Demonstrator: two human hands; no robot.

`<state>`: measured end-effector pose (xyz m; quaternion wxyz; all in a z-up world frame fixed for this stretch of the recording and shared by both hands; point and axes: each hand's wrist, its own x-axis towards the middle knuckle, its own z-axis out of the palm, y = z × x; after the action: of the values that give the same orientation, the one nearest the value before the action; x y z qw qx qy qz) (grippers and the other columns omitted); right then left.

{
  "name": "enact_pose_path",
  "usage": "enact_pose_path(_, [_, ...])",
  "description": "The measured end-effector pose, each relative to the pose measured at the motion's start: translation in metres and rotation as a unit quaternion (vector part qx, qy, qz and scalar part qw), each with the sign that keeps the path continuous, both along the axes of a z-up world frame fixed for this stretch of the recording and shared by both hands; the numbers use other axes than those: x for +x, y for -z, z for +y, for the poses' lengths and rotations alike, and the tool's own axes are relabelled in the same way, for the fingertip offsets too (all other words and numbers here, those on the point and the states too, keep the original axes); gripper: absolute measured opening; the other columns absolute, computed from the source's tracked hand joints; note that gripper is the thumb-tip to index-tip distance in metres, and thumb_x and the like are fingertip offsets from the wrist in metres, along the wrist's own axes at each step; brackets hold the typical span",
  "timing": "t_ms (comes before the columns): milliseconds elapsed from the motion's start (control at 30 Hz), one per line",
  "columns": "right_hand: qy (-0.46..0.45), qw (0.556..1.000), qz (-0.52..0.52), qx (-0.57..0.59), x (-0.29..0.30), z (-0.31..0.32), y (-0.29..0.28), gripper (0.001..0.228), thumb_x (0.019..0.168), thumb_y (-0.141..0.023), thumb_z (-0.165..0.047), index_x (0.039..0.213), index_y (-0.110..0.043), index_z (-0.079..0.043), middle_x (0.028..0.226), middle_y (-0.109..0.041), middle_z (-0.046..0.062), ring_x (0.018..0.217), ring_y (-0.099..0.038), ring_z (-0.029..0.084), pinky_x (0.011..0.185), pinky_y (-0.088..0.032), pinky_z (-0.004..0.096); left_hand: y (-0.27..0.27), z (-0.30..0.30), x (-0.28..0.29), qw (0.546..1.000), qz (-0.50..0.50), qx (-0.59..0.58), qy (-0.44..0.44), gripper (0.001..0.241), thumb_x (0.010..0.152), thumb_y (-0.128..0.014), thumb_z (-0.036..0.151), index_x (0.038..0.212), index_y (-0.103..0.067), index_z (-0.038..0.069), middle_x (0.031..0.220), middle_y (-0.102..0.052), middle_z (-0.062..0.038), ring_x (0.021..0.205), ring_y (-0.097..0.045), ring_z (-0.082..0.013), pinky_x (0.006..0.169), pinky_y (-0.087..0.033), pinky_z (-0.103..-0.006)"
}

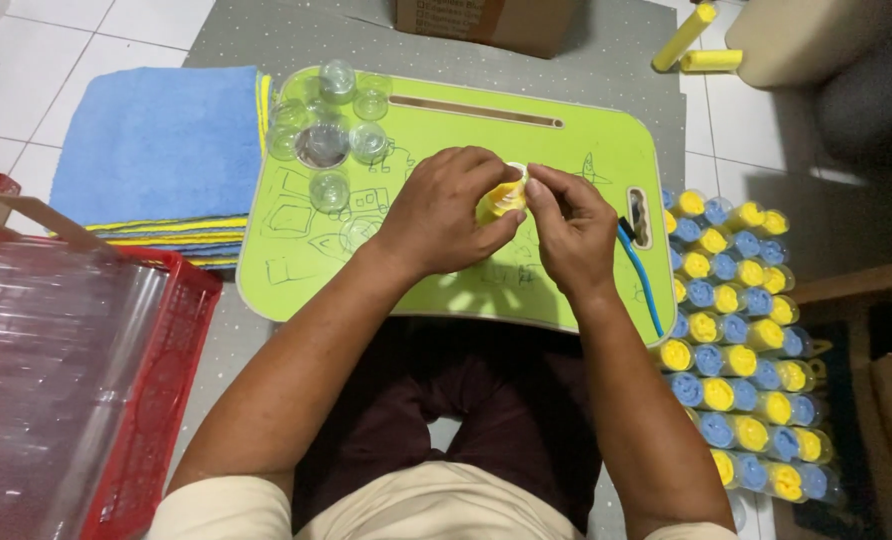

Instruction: The person uses a blue brush to smooth a yellow cloth on a green cutting board, then rolls it into a cylinder and places it into a clear plastic tube. They repeat this process with a blue cloth, smoothing it with the brush before rolling it and inserting it into a tube.

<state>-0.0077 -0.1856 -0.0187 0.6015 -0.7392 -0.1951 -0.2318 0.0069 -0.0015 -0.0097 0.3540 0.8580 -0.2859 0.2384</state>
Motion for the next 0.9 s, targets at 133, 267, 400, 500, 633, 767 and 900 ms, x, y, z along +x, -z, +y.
enact_pose_path(133, [-0.010,0.999,0.028,0.027,0.003,0.002,0.005,0.019,0.101,-0.067,0.000,0.118,-0.073,0.006,0.100,-0.071,0.020,0.094,-0.069,0.020,0.083,-0.059,0.035,-0.006,0.002,-0.012,0.996,0.044,-0.064,0.046,0.033,0.093,-0.072,0.034,0.117,-0.072,0.011,0.110,-0.073,-0.016,0.115,-0.070,-0.0397,0.094,-0.055,-0.0519])
enact_pose_path(267, [0.002,1.000,0.003,-0.013,0.005,-0.001,0.002,0.020,0.101,-0.068,-0.001,0.119,-0.074,0.002,0.103,-0.070,0.019,0.094,-0.069,0.020,0.079,-0.059,0.034,0.010,-0.001,-0.015,0.973,0.118,-0.192,0.056,0.031,0.104,-0.060,0.038,0.126,-0.070,0.018,0.120,-0.074,-0.010,0.123,-0.067,-0.0342,0.102,-0.054,-0.0509])
enact_pose_path(400, [0.029,0.993,-0.021,-0.108,0.003,-0.002,0.001,0.022,0.102,-0.068,-0.006,0.121,-0.078,-0.007,0.109,-0.072,0.014,0.090,-0.066,0.016,0.073,-0.053,0.030,0.030,-0.012,-0.018,0.937,0.151,-0.310,0.062,0.032,0.110,-0.055,0.036,0.135,-0.067,0.019,0.130,-0.072,-0.009,0.129,-0.065,-0.0298,0.109,-0.051,-0.0478])
enact_pose_path(500, [0.002,0.996,-0.013,-0.087,0.001,-0.002,0.006,0.025,0.108,-0.060,-0.010,0.128,-0.073,-0.003,0.110,-0.070,0.020,0.093,-0.070,0.025,0.078,-0.057,0.036,0.034,-0.016,-0.020,0.916,0.182,-0.349,0.077,0.035,0.112,-0.052,0.033,0.140,-0.064,0.017,0.137,-0.069,-0.013,0.137,-0.058,-0.0308,0.116,-0.045,-0.0485])
enact_pose_path(633, [-0.003,0.996,-0.010,-0.091,-0.008,0.000,0.004,0.028,0.110,-0.057,-0.014,0.134,-0.069,-0.005,0.113,-0.069,0.021,0.094,-0.070,0.026,0.080,-0.058,0.039,0.032,-0.015,-0.015,0.911,0.189,-0.357,0.088,0.035,0.112,-0.053,0.033,0.139,-0.066,0.015,0.137,-0.068,-0.014,0.136,-0.059,-0.0321,0.117,-0.044,-0.0484])
enact_pose_path(767, [0.009,0.992,-0.030,-0.123,-0.014,0.000,0.011,0.038,0.105,-0.069,-0.018,0.140,-0.063,-0.005,0.118,-0.066,0.023,0.087,-0.070,0.029,0.079,-0.058,0.043,0.028,-0.016,-0.019,0.892,0.217,-0.382,0.110,0.042,0.113,-0.048,0.037,0.146,-0.060,0.012,0.143,-0.063,-0.021,0.140,-0.053,-0.0363,0.120,-0.038,-0.0538])
enact_pose_path(900, [0.039,0.989,-0.060,-0.132,-0.016,0.005,0.016,0.044,0.098,-0.079,-0.019,0.138,-0.066,-0.010,0.118,-0.068,0.016,0.087,-0.071,0.027,0.080,-0.058,0.038,0.028,-0.018,-0.024,0.857,0.250,-0.435,0.120,0.044,0.112,-0.051,0.032,0.151,-0.054,0.010,0.136,-0.065,-0.023,0.128,-0.061,-0.0270,0.115,-0.046,-0.0487])
